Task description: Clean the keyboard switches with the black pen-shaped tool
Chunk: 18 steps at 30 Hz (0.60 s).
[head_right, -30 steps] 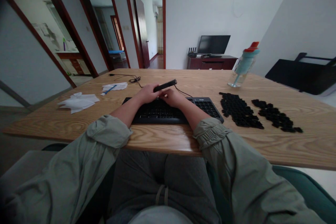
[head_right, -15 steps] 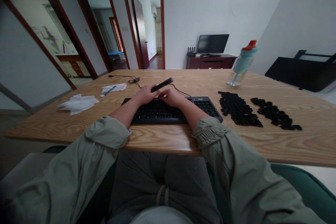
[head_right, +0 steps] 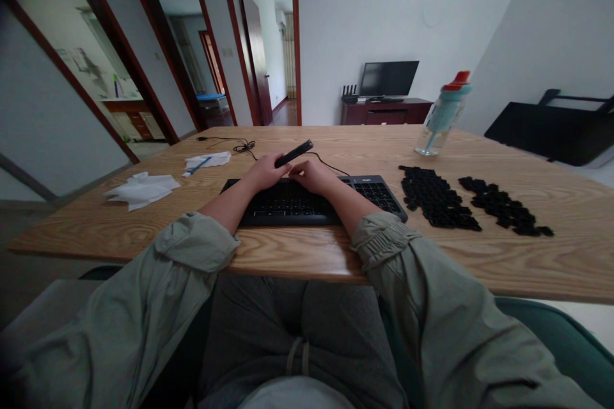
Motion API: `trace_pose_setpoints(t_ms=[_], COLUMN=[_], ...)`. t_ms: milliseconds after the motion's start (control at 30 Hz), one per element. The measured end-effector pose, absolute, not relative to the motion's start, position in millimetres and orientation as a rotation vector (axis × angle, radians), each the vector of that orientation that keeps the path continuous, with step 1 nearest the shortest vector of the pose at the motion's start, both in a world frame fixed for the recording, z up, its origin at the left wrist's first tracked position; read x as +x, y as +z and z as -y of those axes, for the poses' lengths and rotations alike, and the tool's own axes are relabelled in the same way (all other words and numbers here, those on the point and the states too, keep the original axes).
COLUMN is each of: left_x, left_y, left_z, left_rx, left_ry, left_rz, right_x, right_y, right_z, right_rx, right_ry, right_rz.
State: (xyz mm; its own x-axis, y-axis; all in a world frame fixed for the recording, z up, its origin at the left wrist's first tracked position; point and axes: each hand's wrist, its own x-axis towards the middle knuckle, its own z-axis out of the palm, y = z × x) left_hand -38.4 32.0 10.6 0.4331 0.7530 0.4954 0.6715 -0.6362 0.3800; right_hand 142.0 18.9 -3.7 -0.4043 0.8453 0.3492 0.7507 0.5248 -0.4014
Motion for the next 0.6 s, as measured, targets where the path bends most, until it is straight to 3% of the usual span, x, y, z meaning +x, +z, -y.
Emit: trace_pose_setpoints(t_ms=[267,600], left_x=[-40.3,-35.8], left_y=[6.8,5.0], left_z=[-34.6,-33.9], left_rx=[2.517,2.361], left_ry=[1.034,1.140], left_rz=[-1.232,-1.153], right_x=[143.3,140.2], right_y=[-6.4,-5.7], right_z=[-16.9,-16.7], right_rx=[-1.185,-1.145], right_ry=[0.453,0.459], right_rz=[2.282,2.333])
